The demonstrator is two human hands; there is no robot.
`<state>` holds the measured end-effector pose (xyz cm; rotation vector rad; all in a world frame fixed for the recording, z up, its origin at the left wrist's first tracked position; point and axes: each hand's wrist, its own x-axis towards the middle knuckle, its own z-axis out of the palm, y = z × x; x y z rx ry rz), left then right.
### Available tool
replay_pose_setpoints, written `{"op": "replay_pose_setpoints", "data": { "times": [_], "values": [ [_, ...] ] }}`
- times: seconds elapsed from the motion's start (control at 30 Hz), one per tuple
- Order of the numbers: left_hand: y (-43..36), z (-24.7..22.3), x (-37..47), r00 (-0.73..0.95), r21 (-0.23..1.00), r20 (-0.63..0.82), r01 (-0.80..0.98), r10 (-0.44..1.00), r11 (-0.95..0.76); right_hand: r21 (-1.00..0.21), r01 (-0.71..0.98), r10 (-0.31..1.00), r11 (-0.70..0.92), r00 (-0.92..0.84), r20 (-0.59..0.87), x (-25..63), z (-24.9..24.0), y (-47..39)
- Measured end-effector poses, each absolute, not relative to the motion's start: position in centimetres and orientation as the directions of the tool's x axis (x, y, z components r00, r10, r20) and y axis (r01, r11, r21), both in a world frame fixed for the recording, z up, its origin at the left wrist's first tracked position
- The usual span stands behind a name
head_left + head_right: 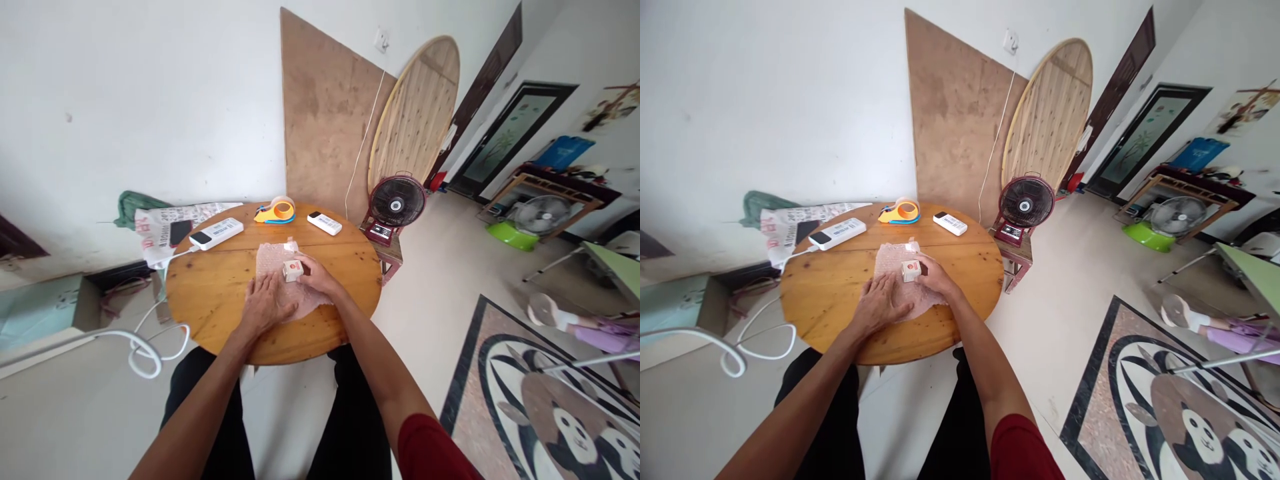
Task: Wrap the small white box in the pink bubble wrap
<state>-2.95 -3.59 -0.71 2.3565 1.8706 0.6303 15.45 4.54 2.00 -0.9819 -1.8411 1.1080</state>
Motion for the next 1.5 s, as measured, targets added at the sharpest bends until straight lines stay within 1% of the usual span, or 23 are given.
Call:
{"op": "replay_pose_setpoints", "data": {
  "times": [0.13, 0.27, 0.53, 0.7, 0.77, 0.93, 1.17, 1.37, 1.5],
  "values": [
    [-3.8, -0.4, -2.9, 0.171, 0.309, 0.267, 0.917, 0.948, -0.252, -0.896, 0.222, 0.878, 0.384, -0.387, 0.281, 15.9, 0.6, 4.3],
    [-3.8, -0.5, -2.9, 0.164, 0.316, 0.266, 0.916, 0.950, -0.247, -0.867, 0.267, 0.871, 0.421, -0.386, 0.304, 16.0, 0.2, 4.3],
    [-3.6, -0.9, -3.0, 0.094, 0.325, 0.284, 0.927, 0.954, -0.188, -0.857, 0.276, 0.869, 0.435, -0.378, 0.319, 15.8, -1.2, 5.2],
    [-3.6, -0.7, -3.0, 0.083, 0.317, 0.278, 0.932, 0.957, -0.173, -0.825, 0.341, 0.870, 0.451, -0.374, 0.321, 15.9, -1.3, 5.2],
    [-3.6, -0.7, -3.0, 0.081, 0.317, 0.280, 0.933, 0.956, -0.172, -0.820, 0.335, 0.861, 0.464, -0.387, 0.329, 15.9, -1.2, 5.1],
    [-3.6, -0.6, -3.0, 0.084, 0.313, 0.276, 0.934, 0.957, -0.173, -0.846, 0.322, 0.870, 0.426, -0.402, 0.285, 15.8, -0.6, 4.9],
    [-3.7, -0.6, -3.0, 0.083, 0.333, 0.288, 0.925, 0.954, -0.181, -0.791, 0.391, 0.863, 0.471, -0.390, 0.321, 15.8, -0.9, 4.7],
    [-3.8, -0.4, -3.0, 0.073, 0.352, 0.281, 0.920, 0.957, -0.174, -0.837, 0.351, 0.883, 0.420, -0.371, 0.287, 15.7, -0.8, 4.5],
    [-3.8, -0.5, -3.1, 0.082, 0.364, 0.295, 0.912, 0.952, -0.191, -0.878, 0.254, 0.882, 0.406, -0.360, 0.304, 15.7, -0.7, 4.4]
  ]
}}
